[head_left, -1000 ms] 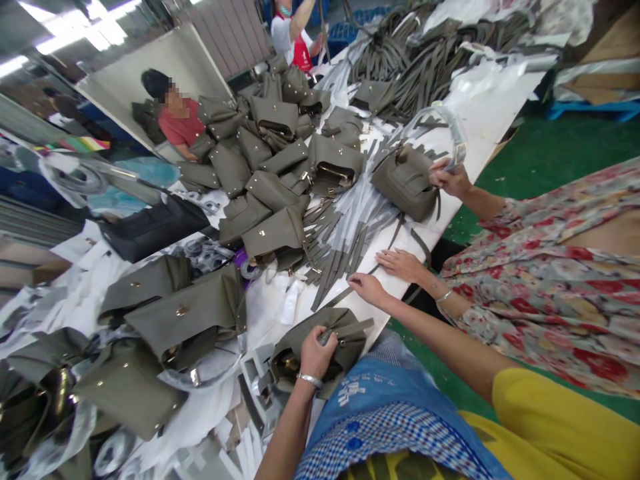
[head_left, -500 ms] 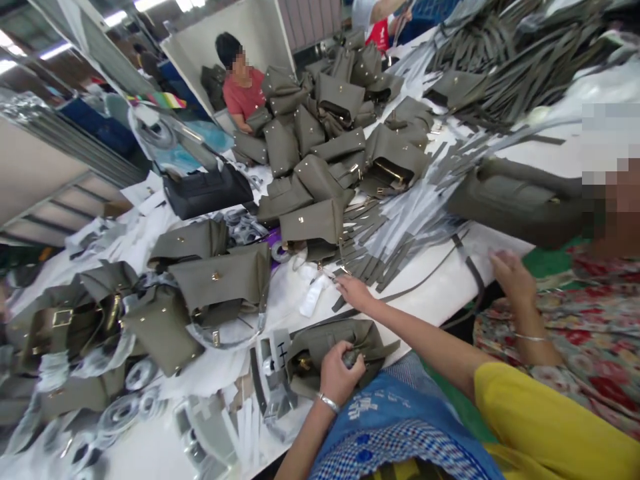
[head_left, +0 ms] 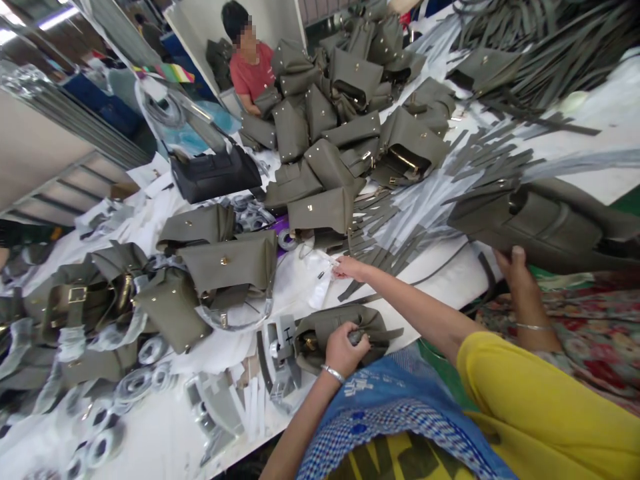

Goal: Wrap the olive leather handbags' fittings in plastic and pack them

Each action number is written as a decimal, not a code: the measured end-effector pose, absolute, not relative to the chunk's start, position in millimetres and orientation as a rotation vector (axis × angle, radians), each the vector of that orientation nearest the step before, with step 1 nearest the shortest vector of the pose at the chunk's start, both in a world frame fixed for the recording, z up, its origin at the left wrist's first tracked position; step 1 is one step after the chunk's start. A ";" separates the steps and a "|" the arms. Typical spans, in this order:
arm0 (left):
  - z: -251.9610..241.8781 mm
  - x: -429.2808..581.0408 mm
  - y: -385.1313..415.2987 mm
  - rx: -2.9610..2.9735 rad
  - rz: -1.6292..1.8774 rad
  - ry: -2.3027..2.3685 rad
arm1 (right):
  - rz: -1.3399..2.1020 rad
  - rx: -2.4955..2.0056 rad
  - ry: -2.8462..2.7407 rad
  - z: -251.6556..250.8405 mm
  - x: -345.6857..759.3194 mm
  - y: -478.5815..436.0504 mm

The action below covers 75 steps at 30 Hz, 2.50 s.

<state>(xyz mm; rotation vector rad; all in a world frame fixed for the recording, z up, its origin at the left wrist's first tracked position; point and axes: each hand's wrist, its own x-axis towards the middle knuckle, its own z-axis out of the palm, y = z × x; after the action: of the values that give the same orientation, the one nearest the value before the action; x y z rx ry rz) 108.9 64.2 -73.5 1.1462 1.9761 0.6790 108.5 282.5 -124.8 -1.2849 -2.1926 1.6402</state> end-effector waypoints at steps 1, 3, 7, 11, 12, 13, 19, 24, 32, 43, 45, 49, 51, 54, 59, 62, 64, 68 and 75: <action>-73.2 108.1 65.0 1.151 0.677 1.970 | 1.669 -1.252 -2.146 -117.9 120.8 277.1; -73.1 106.6 66.3 1.158 0.667 1.961 | 1.699 -1.147 -1.990 -100.3 150.9 263.7; -75.2 103.5 67.3 1.178 0.647 1.938 | 1.789 -0.884 -1.515 -62.0 218.8 230.9; -79.0 101.7 66.6 1.193 0.641 1.926 | 1.878 -1.129 -1.325 -44.7 269.3 193.0; -79.7 101.7 66.1 1.194 0.640 1.922 | 1.871 -1.225 -1.341 -43.6 276.9 182.6; -80.1 101.7 65.7 1.197 0.641 1.920 | 1.849 -1.319 -1.385 -43.2 282.5 172.1; -79.0 101.9 66.1 1.223 0.646 1.922 | 1.571 -1.571 -1.732 -44.2 283.7 123.9; -80.1 101.8 67.6 1.236 0.637 1.937 | 1.424 -1.600 -1.778 -50.6 276.5 114.5; -78.9 104.8 64.2 1.241 0.643 1.947 | 1.363 -1.566 -1.890 -59.6 274.8 106.3; -78.4 101.5 60.7 1.264 0.712 1.869 | 1.247 -1.551 -2.149 -58.5 267.5 107.9; -78.7 100.4 59.2 1.264 0.753 1.845 | 1.216 -1.562 -2.200 -60.2 266.1 105.5; -82.1 98.6 58.2 1.280 0.769 1.819 | 1.205 -1.571 -2.247 -65.6 261.8 103.7; -84.1 98.0 58.3 1.275 0.757 1.825 | 1.228 -1.580 -2.200 -67.6 258.7 105.0; -87.0 97.2 57.6 1.256 0.738 1.844 | 1.372 -1.595 -2.009 -70.6 254.0 106.4; -87.8 94.3 55.8 1.261 0.722 1.824 | 1.494 -1.527 -1.797 -75.4 254.4 103.8; -80.1 91.9 57.7 1.278 0.701 1.781 | 1.751 -1.451 -1.682 -71.6 266.6 112.0; -71.0 88.6 59.6 1.284 0.694 1.728 | 1.975 -1.398 -1.582 -65.6 277.8 126.1; -51.1 73.9 56.6 1.241 0.744 1.743 | 1.826 -1.413 -1.661 -53.4 286.9 172.5; -34.8 55.2 25.6 1.245 0.565 1.788 | 0.955 -1.130 -2.269 -24.3 237.6 224.0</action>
<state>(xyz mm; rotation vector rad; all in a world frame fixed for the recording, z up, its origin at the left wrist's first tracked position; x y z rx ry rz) 55.2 25.6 -34.8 1.2447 1.7878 0.5649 237.6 224.0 -24.3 -1.1298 -2.2692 0.9553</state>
